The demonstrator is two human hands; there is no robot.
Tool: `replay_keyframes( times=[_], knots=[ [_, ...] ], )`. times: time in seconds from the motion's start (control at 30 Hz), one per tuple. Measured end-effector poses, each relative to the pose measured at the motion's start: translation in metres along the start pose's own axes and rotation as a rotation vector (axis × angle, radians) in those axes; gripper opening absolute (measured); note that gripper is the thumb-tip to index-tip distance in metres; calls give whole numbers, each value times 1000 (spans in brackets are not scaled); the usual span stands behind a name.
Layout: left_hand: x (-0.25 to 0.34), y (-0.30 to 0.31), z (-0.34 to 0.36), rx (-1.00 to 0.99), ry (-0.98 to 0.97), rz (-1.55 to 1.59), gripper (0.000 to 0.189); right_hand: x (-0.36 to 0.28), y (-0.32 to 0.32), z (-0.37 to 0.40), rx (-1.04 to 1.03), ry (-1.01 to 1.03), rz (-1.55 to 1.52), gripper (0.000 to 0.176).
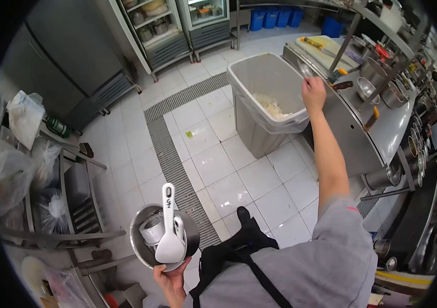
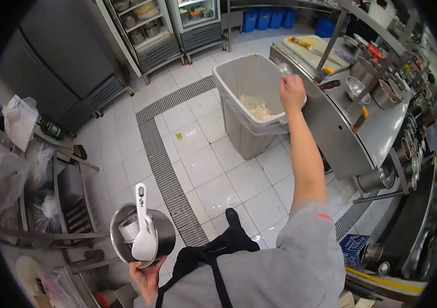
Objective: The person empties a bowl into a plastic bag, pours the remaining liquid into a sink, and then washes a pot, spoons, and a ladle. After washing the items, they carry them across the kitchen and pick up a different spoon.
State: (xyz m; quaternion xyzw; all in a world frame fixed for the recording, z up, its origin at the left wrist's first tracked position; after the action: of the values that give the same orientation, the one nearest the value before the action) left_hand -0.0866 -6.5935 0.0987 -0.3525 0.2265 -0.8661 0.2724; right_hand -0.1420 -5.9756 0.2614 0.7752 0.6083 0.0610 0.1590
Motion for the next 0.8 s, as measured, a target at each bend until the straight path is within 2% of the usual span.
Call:
replay_keyframes(
  times=[0.03, 0.1, 0.23, 0.33, 0.43, 0.47, 0.5, 0.53, 0.57, 0.6, 0.67, 0.73, 0.8],
  knots=[
    [1, -6, -2, 73, -43, 26, 61, 18, -28, 2, -28, -7, -3, 9],
    [1, -29, -9, 107, -80, 24, 59, 28, -116, 21, -514, 269, 218, 6],
    [3, -51, -15, 157, -148, 26, 57, 49, -161, 4, -492, 296, 226, 3],
    [3, -63, -11, 184, -199, 61, 58, 45, -151, -15, -345, 243, 184, 3],
    [3, -61, -5, 198, -229, 102, 60, 37, -146, 24, -418, 236, 163, 7],
    [2, -56, -2, 197, -234, 113, 61, 46, -161, 69, -652, 114, 212, 14],
    [6, -44, 3, 229, -291, 178, 61, 46, -176, 123, -729, 204, 260, 21],
    [4, -39, 1, 190, -248, 188, 62, 97, -220, 223, -1201, 23, 198, 26],
    [0, -38, 2, 148, -218, 206, 63, 74, -203, 218, -1177, 6, 137, 26],
    [4, -52, 1, 193, -249, 201, 65, 80, -224, 225, -1134, 26, 100, 22],
    [9, -33, 0, 209, -305, 285, 66, 36, -238, 181, -875, 178, 16, 16],
    [6, -11, 2, 222, -340, 350, 66, -21, -258, 141, -827, 147, 18, 13],
    [7, 8, 4, 250, -411, 405, 65, -92, -291, 140, -766, 176, -90, 12]
  ],
)
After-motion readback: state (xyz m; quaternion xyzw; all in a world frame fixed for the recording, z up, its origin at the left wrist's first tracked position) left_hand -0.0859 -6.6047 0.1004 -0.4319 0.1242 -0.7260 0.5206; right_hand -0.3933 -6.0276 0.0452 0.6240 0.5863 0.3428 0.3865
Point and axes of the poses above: each hand's wrist, its own z-axis away from the middle knuckle, its own y-axis out of the back of the hand, x = y × z, the point moved 9 cm from there along -z, towards the middle knuckle, and after that the axes turned 6 degrees about y, right-handed, at the moved point
